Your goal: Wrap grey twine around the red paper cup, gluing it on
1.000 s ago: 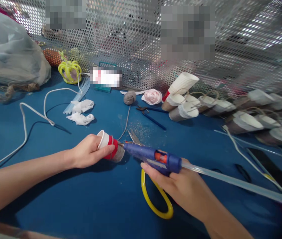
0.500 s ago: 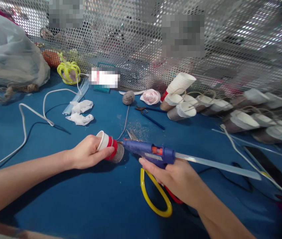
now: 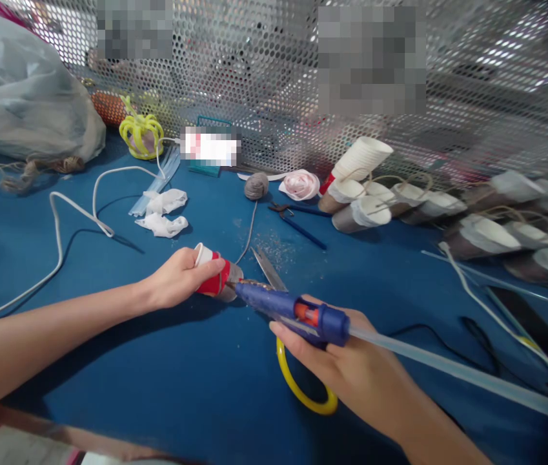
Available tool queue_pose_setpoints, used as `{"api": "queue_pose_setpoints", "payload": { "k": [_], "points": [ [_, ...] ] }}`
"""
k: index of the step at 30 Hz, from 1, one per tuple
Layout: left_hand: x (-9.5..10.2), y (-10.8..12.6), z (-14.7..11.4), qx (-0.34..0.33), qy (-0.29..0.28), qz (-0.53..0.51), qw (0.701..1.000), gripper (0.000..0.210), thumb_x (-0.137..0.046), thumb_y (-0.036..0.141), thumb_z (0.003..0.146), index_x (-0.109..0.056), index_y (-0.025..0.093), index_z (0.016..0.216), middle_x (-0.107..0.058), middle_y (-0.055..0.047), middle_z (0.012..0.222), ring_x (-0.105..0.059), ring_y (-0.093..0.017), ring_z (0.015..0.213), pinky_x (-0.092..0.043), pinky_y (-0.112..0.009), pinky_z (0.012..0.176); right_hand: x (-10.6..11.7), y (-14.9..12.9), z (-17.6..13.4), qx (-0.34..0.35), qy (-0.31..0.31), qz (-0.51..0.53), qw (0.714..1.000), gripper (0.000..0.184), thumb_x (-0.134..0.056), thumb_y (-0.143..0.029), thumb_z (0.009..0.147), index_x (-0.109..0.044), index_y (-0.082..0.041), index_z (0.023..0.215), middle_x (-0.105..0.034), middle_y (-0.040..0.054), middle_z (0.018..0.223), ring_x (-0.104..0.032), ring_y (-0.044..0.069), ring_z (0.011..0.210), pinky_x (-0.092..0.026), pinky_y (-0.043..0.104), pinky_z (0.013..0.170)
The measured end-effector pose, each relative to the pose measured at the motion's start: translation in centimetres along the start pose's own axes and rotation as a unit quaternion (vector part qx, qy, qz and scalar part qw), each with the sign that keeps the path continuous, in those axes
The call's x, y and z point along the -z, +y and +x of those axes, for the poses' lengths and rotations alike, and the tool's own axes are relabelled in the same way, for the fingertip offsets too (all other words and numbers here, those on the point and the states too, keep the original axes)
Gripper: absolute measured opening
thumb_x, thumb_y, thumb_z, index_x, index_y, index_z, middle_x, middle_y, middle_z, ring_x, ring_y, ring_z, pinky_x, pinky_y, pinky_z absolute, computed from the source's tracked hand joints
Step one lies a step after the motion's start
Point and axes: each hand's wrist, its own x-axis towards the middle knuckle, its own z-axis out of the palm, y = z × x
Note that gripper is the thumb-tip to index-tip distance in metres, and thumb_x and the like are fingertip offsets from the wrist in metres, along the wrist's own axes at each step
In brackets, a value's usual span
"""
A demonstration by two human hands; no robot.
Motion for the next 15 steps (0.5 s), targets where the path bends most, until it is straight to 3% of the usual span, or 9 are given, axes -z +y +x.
{"api": "queue_pose_setpoints", "payload": {
  "k": [5, 8, 15],
  "points": [
    [-0.06, 0.08, -0.03, 0.006, 0.001, -0.028, 1.000, 0.037, -0.050, 0.042, 0.077, -0.059, 0.010, 0.062, -0.057, 0.000, 0.055, -0.046, -0.007, 0.048, -0.034, -0.019, 0.049, 0.06, -0.28, 0.02, -0.037, -0.052, 0.046, 0.997, 0.017, -0.051, -0.035, 0.079, -0.052, -0.022, 0.068, -0.057, -0.0025, 0.058, -0.054, 0.013, 0.049, -0.045, 0.023, 0.051],
    [-0.08, 0.08, 0.03, 0.008, 0.007, -0.034, 0.999, 0.037, -0.051, 0.043, 0.077, -0.059, 0.009, 0.063, -0.055, 0.001, 0.054, -0.044, -0.007, 0.048, -0.033, -0.018, 0.048, 0.16, -0.54, 0.23, -0.036, -0.052, 0.044, 0.997, 0.017, -0.050, -0.035, 0.079, -0.054, -0.022, 0.068, -0.057, -0.0021, 0.058, -0.054, 0.013, 0.050, -0.045, 0.023, 0.052],
    [-0.07, 0.58, -0.49, -0.015, -0.017, -0.064, 0.998, 0.037, -0.050, 0.044, 0.077, -0.060, 0.010, 0.067, -0.058, -0.001, 0.058, -0.049, -0.009, 0.053, -0.038, -0.020, 0.053, 0.37, 0.31, 0.30, 0.049, -0.001, -0.015, 0.999, 0.029, -0.048, -0.034, 0.080, -0.054, -0.023, 0.054, -0.057, -0.0013, 0.051, -0.057, 0.016, 0.052, -0.046, 0.025, 0.051]
  ]
}}
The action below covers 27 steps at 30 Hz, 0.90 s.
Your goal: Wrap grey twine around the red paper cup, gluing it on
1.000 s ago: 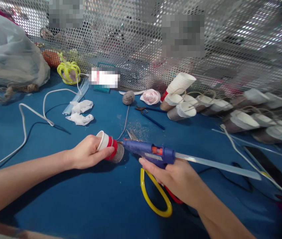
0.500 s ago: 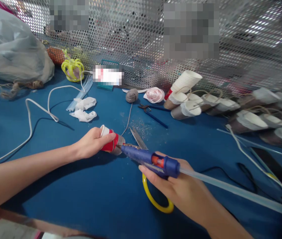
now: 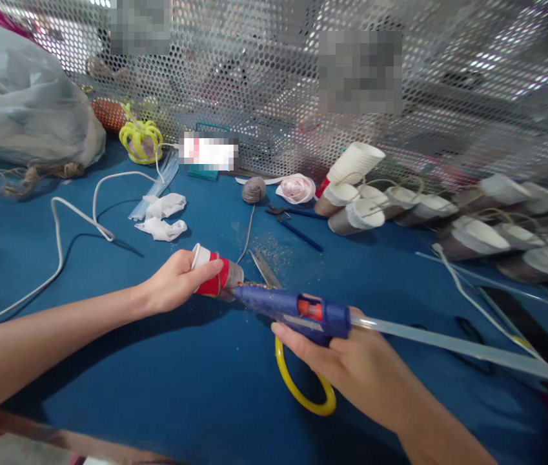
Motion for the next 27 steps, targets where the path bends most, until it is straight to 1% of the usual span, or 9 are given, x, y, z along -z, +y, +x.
{"api": "queue_pose_setpoints", "payload": {
  "k": [4, 7, 11, 15, 18, 20, 22, 25, 27],
  "points": [
    [0.0, 0.0, -0.5, -0.042, -0.005, 0.080, 0.996, 0.040, -0.046, 0.046, 0.079, -0.056, 0.011, 0.064, -0.050, 0.002, 0.056, -0.043, -0.008, 0.052, -0.034, -0.019, 0.050, 0.4, 0.2, 0.4, -0.025, 0.016, 0.033, 0.999, 0.035, -0.051, -0.034, 0.078, -0.046, -0.024, 0.045, -0.051, -0.0024, 0.042, -0.059, 0.018, 0.056, -0.046, 0.026, 0.051],
    [0.1, -0.2, -0.7, -0.073, 0.000, 0.143, 0.987, 0.042, -0.041, 0.046, 0.081, -0.048, 0.012, 0.059, -0.040, 0.004, 0.053, -0.033, -0.007, 0.049, -0.028, -0.019, 0.047, 0.8, 0.0, 0.8, -0.080, 0.009, 0.080, 0.994, 0.035, -0.053, -0.035, 0.077, -0.044, -0.024, 0.045, -0.046, -0.0046, 0.037, -0.055, 0.016, 0.048, -0.046, 0.025, 0.049],
    [0.2, -0.1, -0.9, -0.126, -0.016, 0.195, 0.973, 0.039, -0.038, 0.042, 0.084, -0.042, 0.014, 0.057, -0.034, 0.005, 0.054, -0.029, -0.006, 0.050, -0.028, -0.019, 0.047, 1.4, 0.1, 1.3, -0.143, -0.017, 0.146, 0.979, 0.040, -0.052, -0.040, 0.077, -0.041, -0.023, 0.043, -0.043, -0.0050, 0.035, -0.049, 0.013, 0.041, -0.042, 0.025, 0.045],
    [0.2, 0.2, -1.2, -0.184, -0.026, 0.242, 0.952, 0.035, -0.039, 0.033, 0.085, -0.039, 0.014, 0.055, -0.033, 0.005, 0.053, -0.027, -0.006, 0.049, -0.026, -0.019, 0.045, 1.9, 1.3, 1.8, -0.187, -0.041, 0.259, 0.947, 0.031, -0.053, -0.041, 0.077, -0.052, -0.020, 0.055, -0.041, -0.0064, 0.036, -0.043, 0.010, 0.038, -0.039, 0.023, 0.044],
    [0.2, 0.4, -1.4, -0.228, -0.024, 0.265, 0.937, 0.032, -0.038, 0.028, 0.085, -0.039, 0.015, 0.055, -0.034, 0.005, 0.052, -0.028, -0.006, 0.049, -0.027, -0.019, 0.047, 2.0, 3.0, 2.6, -0.238, 0.023, 0.325, 0.915, 0.025, -0.063, -0.040, 0.068, -0.054, -0.018, 0.060, -0.047, -0.0059, 0.043, -0.043, 0.008, 0.041, -0.038, 0.022, 0.045],
    [0.2, 0.4, -1.5, -0.254, -0.024, 0.280, 0.926, 0.031, -0.038, 0.025, 0.084, -0.038, 0.015, 0.055, -0.035, 0.005, 0.052, -0.029, -0.006, 0.049, -0.027, -0.020, 0.047, 1.9, 4.4, 3.3, -0.272, 0.076, 0.317, 0.905, 0.024, -0.066, -0.039, 0.065, -0.056, -0.017, 0.064, -0.055, -0.0031, 0.054, -0.049, 0.009, 0.048, -0.039, 0.021, 0.046],
    [0.2, 0.5, -1.5, -0.271, -0.026, 0.294, 0.916, 0.032, -0.038, 0.025, 0.084, -0.037, 0.016, 0.054, -0.035, 0.005, 0.052, -0.029, -0.007, 0.049, -0.027, -0.021, 0.047, 1.5, 5.8, 3.9, -0.295, 0.100, 0.297, 0.903, 0.024, -0.063, -0.039, 0.068, -0.057, -0.016, 0.067, -0.059, -0.0008, 0.063, -0.051, 0.008, 0.051, -0.039, 0.020, 0.046],
    [0.2, 0.6, -1.6, -0.280, -0.027, 0.307, 0.909, 0.033, -0.037, 0.025, 0.085, -0.034, 0.016, 0.053, -0.032, 0.005, 0.050, -0.027, -0.006, 0.047, -0.026, -0.021, 0.046, 0.5, 7.4, 4.3, -0.328, 0.082, 0.266, 0.903, 0.028, -0.054, -0.038, 0.078, -0.056, -0.013, 0.066, -0.057, 0.0003, 0.061, -0.050, 0.007, 0.049, -0.041, 0.021, 0.046],
    [0.3, 0.6, -1.7, -0.285, -0.028, 0.309, 0.907, 0.033, -0.037, 0.025, 0.085, -0.033, 0.016, 0.053, -0.031, 0.005, 0.050, -0.027, -0.006, 0.046, -0.026, -0.021, 0.046, -0.2, 8.1, 4.4, -0.350, 0.063, 0.239, 0.904, 0.027, -0.048, -0.036, 0.084, -0.057, -0.012, 0.076, -0.058, 0.0006, 0.068, -0.052, 0.008, 0.054, -0.044, 0.022, 0.050]
  ]
}}
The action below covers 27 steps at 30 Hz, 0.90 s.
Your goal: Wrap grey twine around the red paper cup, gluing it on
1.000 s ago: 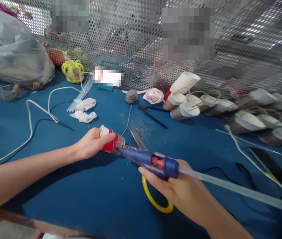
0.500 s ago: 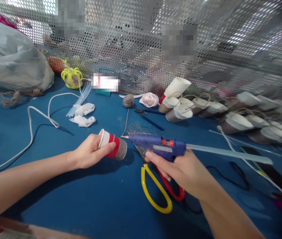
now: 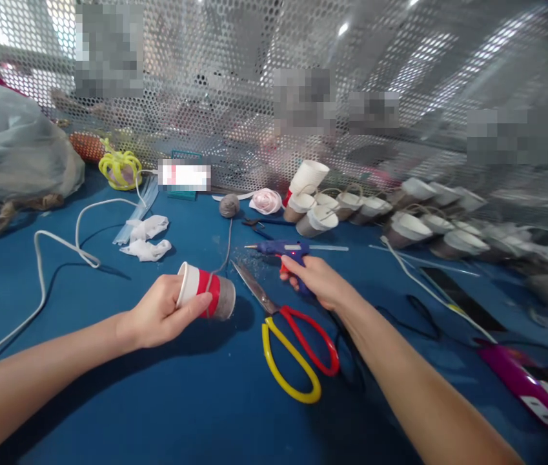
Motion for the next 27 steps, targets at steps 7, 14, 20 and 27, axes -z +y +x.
{"api": "queue_pose_setpoints", "payload": {
  "k": [7, 14, 20, 27],
  "points": [
    [0.1, 0.1, -0.1, -0.011, -0.001, -0.003, 1.000, 0.031, -0.038, 0.022, 0.085, -0.034, 0.016, 0.055, -0.031, 0.005, 0.052, -0.027, -0.006, 0.047, -0.026, -0.020, 0.046, 0.3, 0.1, 0.2, -0.011, 0.045, -0.104, 0.993, 0.021, -0.053, -0.033, 0.081, -0.059, -0.013, 0.084, -0.060, 0.0058, 0.088, -0.057, 0.016, 0.079, -0.047, 0.033, 0.067],
    [0.2, 0.5, 0.0, -0.078, 0.006, 0.026, 0.997, 0.030, -0.039, 0.016, 0.083, -0.032, 0.017, 0.054, -0.032, 0.005, 0.050, -0.028, -0.007, 0.047, -0.026, -0.022, 0.048, -1.7, -4.8, -3.2, 0.126, -0.068, -0.065, 0.988, 0.035, -0.046, -0.046, 0.081, -0.066, -0.018, 0.073, -0.064, 0.0059, 0.088, -0.056, 0.021, 0.091, -0.038, 0.034, 0.084],
    [0.2, 1.1, 0.1, -0.163, 0.007, 0.057, 0.985, 0.022, -0.042, 0.012, 0.080, -0.041, 0.016, 0.058, -0.040, 0.004, 0.050, -0.031, -0.008, 0.047, -0.028, -0.023, 0.048, -5.5, -7.0, -3.8, 0.164, -0.282, 0.079, 0.942, 0.047, -0.038, -0.052, 0.082, -0.066, -0.016, 0.088, -0.068, 0.0055, 0.087, -0.060, 0.017, 0.085, -0.044, 0.031, 0.079],
    [0.2, 0.6, 0.2, -0.034, -0.045, -0.045, 0.997, 0.028, -0.041, 0.020, 0.083, -0.040, 0.015, 0.055, -0.036, 0.005, 0.051, -0.030, -0.006, 0.048, -0.027, -0.021, 0.047, -6.1, -7.2, -4.4, 0.197, -0.221, 0.221, 0.929, 0.018, -0.061, -0.035, 0.072, -0.061, -0.018, 0.071, -0.063, 0.0015, 0.085, -0.056, 0.011, 0.077, -0.044, 0.024, 0.074]
  ]
}}
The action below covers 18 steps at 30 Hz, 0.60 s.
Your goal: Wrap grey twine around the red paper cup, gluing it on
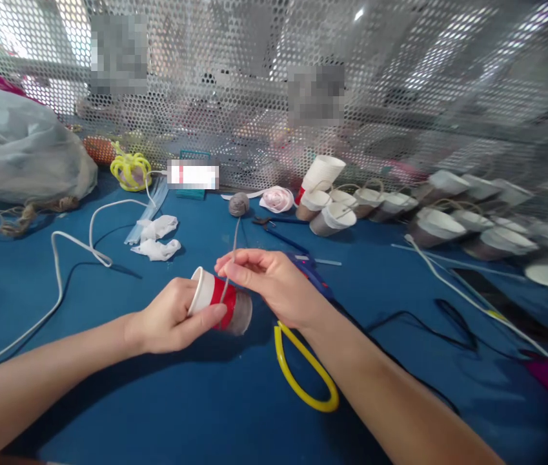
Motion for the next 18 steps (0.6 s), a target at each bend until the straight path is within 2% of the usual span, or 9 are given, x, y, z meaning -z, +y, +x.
{"api": "queue_pose_setpoints", "payload": {
  "k": [3, 7, 10, 14, 18],
  "points": [
    [-0.1, -0.1, 0.2, 0.156, 0.010, -0.142, 0.977, 0.033, -0.042, 0.034, 0.082, -0.039, 0.015, 0.055, -0.032, 0.006, 0.051, -0.025, -0.005, 0.046, -0.023, -0.019, 0.043, 0.3, -0.6, -0.6, 0.050, 0.059, -0.032, 0.997, 0.016, -0.059, -0.034, 0.074, -0.061, -0.019, 0.069, -0.062, 0.0004, 0.075, -0.055, 0.011, 0.075, -0.043, 0.023, 0.073],
    [-0.3, 0.0, 0.7, 0.278, 0.046, -0.270, 0.921, 0.036, -0.049, 0.044, 0.075, -0.042, 0.014, 0.055, -0.036, 0.006, 0.047, -0.025, -0.004, 0.043, -0.021, -0.018, 0.041, 0.8, -1.6, -1.3, 0.076, 0.091, -0.117, 0.986, 0.017, -0.056, -0.031, 0.078, -0.060, -0.017, 0.069, -0.062, 0.0008, 0.073, -0.056, 0.011, 0.071, -0.043, 0.023, 0.069],
    [-0.4, 0.1, 0.9, 0.329, 0.056, -0.310, 0.890, 0.036, -0.054, 0.044, 0.070, -0.044, 0.014, 0.053, -0.039, 0.006, 0.044, -0.028, -0.004, 0.040, -0.021, -0.017, 0.040, 0.9, -2.0, -1.5, 0.088, 0.099, -0.169, 0.977, 0.018, -0.054, -0.030, 0.080, -0.059, -0.016, 0.069, -0.062, 0.0006, 0.072, -0.055, 0.011, 0.068, -0.043, 0.022, 0.066],
    [-0.3, 0.1, 1.1, 0.373, 0.067, -0.325, 0.866, 0.034, -0.057, 0.042, 0.067, -0.046, 0.014, 0.052, -0.042, 0.006, 0.043, -0.033, -0.004, 0.038, -0.024, -0.017, 0.040, 0.9, -2.1, -1.6, 0.112, 0.095, -0.217, 0.965, 0.019, -0.053, -0.027, 0.081, -0.058, -0.016, 0.068, -0.061, -0.0001, 0.069, -0.054, 0.010, 0.066, -0.041, 0.021, 0.065],
    [-0.2, 0.0, 1.0, 0.396, 0.059, -0.308, 0.863, 0.034, -0.056, 0.042, 0.068, -0.047, 0.014, 0.053, -0.043, 0.005, 0.043, -0.035, -0.005, 0.037, -0.025, -0.018, 0.040, 0.9, -2.0, -1.5, 0.117, 0.107, -0.241, 0.957, 0.020, -0.051, -0.028, 0.082, -0.057, -0.016, 0.067, -0.059, -0.0005, 0.068, -0.052, 0.010, 0.062, -0.040, 0.021, 0.060]
  ]
}}
